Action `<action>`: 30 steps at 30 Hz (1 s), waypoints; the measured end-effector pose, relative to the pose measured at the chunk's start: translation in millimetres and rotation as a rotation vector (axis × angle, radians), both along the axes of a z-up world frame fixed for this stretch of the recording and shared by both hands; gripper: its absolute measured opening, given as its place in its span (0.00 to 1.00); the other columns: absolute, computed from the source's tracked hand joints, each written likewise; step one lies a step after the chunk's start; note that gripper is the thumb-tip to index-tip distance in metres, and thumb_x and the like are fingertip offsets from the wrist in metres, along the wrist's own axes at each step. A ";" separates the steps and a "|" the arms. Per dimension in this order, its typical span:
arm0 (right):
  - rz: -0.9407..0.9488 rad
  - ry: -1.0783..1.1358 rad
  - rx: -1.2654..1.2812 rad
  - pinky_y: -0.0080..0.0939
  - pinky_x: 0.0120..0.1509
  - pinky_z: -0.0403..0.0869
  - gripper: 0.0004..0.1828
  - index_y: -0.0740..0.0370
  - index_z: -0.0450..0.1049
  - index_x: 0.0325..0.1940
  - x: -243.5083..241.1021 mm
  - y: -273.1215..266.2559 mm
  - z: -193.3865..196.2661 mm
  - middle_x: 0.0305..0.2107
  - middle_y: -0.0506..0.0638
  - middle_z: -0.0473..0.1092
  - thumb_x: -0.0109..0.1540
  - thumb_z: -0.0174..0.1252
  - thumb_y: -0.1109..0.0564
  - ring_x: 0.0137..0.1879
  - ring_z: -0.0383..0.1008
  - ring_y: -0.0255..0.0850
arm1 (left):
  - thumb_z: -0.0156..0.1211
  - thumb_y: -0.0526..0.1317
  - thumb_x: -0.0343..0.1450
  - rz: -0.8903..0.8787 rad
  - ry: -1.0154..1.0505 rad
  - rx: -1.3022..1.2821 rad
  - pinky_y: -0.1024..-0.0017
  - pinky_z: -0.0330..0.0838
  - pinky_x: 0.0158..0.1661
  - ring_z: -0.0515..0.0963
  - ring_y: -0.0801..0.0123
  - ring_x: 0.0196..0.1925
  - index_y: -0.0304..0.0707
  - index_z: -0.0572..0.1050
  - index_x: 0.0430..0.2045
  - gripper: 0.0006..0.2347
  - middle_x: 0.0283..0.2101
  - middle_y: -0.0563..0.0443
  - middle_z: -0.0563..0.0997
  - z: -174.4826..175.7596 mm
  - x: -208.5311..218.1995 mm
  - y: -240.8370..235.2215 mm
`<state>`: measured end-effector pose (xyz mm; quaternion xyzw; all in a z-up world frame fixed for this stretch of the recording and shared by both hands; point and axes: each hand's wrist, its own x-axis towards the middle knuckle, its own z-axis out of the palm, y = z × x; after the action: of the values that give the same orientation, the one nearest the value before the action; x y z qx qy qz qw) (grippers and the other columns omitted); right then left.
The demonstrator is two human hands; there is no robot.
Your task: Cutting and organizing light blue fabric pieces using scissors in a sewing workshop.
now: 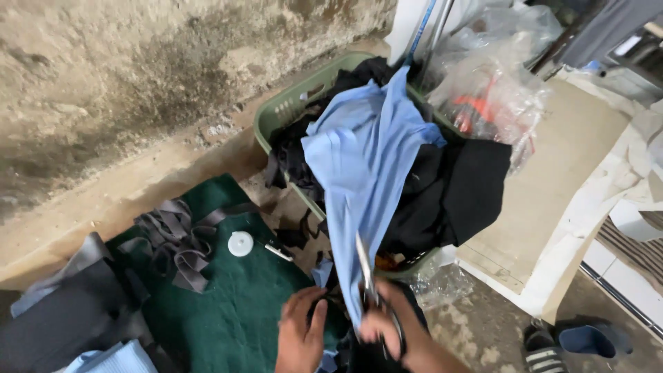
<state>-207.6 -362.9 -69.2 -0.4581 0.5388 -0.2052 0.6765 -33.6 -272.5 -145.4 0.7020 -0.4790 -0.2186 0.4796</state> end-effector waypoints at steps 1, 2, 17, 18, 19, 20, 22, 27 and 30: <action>-0.005 -0.009 -0.011 0.41 0.22 0.66 0.26 0.74 0.79 0.42 -1.6 11.0 24.0 0.10 0.62 0.68 0.39 0.57 0.68 0.15 0.69 0.47 | 0.54 0.47 0.73 -0.005 -0.009 -0.011 0.64 0.70 0.57 0.82 0.61 0.54 0.43 0.84 0.42 0.14 0.48 0.50 0.85 18.2 -10.5 -9.6; 0.112 0.238 0.021 0.36 0.34 0.69 0.23 0.60 0.81 0.44 -2.3 22.2 47.8 0.19 0.53 0.71 0.46 0.53 0.63 0.26 0.73 0.39 | 0.55 0.46 0.73 0.089 0.540 0.203 0.62 0.75 0.52 0.83 0.60 0.53 0.41 0.83 0.49 0.16 0.50 0.46 0.85 36.9 -19.9 -19.1; -0.289 0.081 -0.160 0.43 0.32 0.69 0.19 0.63 0.74 0.51 -90.3 65.6 -67.9 0.18 0.57 0.69 0.60 0.61 0.51 0.24 0.71 0.47 | 0.60 0.37 0.70 0.095 1.002 0.310 0.70 0.76 0.45 0.81 0.69 0.40 0.27 0.83 0.42 0.12 0.37 0.47 0.86 88.0 -64.5 55.0; -0.332 0.227 -0.370 0.38 0.43 0.69 0.20 0.57 0.75 0.51 -84.9 50.2 -58.3 0.26 0.47 0.69 0.59 0.65 0.46 0.34 0.71 0.38 | 0.60 0.39 0.71 0.029 1.004 0.316 0.70 0.76 0.49 0.83 0.68 0.44 0.28 0.83 0.44 0.13 0.40 0.48 0.87 108.7 -60.7 65.1; -0.320 0.230 -0.364 0.38 0.43 0.69 0.20 0.57 0.75 0.51 -76.6 44.8 -47.6 0.26 0.47 0.69 0.59 0.65 0.46 0.34 0.71 0.38 | 0.60 0.39 0.71 0.041 1.010 0.319 0.70 0.76 0.49 0.83 0.68 0.44 0.28 0.83 0.44 0.13 0.40 0.48 0.87 127.6 -59.6 79.4; -0.411 0.140 -0.328 0.39 0.52 0.70 0.24 0.57 0.71 0.53 -65.5 33.8 -36.3 0.34 0.49 0.72 0.58 0.65 0.45 0.42 0.74 0.40 | 0.61 0.41 0.71 0.106 1.084 0.527 0.69 0.72 0.49 0.84 0.63 0.47 0.28 0.82 0.49 0.17 0.41 0.44 0.86 146.3 -56.3 88.9; -0.495 0.051 -0.290 0.40 0.61 0.71 0.29 0.57 0.67 0.55 -48.3 13.7 -24.1 0.43 0.51 0.75 0.56 0.66 0.44 0.50 0.76 0.42 | 0.62 0.43 0.70 0.174 1.156 0.738 0.67 0.68 0.50 0.84 0.57 0.49 0.29 0.81 0.53 0.20 0.42 0.40 0.86 154.0 -53.9 118.8; -0.553 -0.442 0.052 0.38 0.34 0.68 0.28 0.54 0.68 0.50 -17.4 -22.2 -49.4 0.29 0.49 0.69 0.49 0.70 0.64 0.30 0.71 0.38 | 0.68 0.32 0.63 0.665 1.042 0.230 0.64 0.73 0.36 0.83 0.49 0.31 0.19 0.87 0.49 0.19 0.30 0.26 0.88 120.3 -70.7 188.7; -0.516 -0.610 0.059 0.43 0.56 0.71 0.24 0.54 0.68 0.42 -18.2 -6.4 -40.1 0.41 0.52 0.73 0.46 0.67 0.69 0.50 0.75 0.46 | 0.61 0.36 0.64 0.506 1.062 -0.029 0.53 0.78 0.42 0.86 0.39 0.41 0.16 0.78 0.56 0.26 0.42 0.21 0.87 115.1 -41.0 211.5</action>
<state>-225.8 -369.3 -109.4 -0.2062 0.4163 -0.4794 0.7446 -74.6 -61.0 -30.2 0.5822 0.0061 -0.4124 0.7007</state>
